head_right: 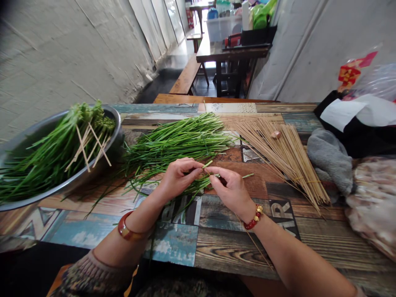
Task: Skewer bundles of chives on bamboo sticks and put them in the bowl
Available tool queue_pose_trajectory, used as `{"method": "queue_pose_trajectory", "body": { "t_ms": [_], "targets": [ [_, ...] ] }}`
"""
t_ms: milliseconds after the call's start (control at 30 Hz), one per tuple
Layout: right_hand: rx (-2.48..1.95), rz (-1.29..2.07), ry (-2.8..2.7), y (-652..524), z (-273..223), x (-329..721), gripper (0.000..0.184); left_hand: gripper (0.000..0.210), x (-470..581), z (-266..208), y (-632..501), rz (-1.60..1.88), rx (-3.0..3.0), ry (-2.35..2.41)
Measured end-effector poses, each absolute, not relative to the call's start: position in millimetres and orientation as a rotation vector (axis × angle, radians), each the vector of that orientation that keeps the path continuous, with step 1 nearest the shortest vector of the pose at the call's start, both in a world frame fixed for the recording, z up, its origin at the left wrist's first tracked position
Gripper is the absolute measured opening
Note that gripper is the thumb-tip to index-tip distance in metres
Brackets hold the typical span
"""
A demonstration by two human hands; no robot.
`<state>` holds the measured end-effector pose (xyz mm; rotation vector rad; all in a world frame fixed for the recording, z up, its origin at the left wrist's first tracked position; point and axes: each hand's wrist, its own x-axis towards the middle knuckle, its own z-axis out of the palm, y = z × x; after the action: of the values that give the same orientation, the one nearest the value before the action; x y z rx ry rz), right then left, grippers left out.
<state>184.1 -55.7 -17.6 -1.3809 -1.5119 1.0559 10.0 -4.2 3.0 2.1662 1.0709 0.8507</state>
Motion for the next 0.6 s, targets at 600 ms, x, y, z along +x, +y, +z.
{"method": "queue_pose_trajectory", "body": {
  "t_ms": [600],
  "targets": [
    [-1.32, 1.107, -1.468, -55.9, -16.5, 183.1, 0.032, 0.015, 11.3, 6.5, -7.2, 0.842, 1.976, 1.117]
  ]
}}
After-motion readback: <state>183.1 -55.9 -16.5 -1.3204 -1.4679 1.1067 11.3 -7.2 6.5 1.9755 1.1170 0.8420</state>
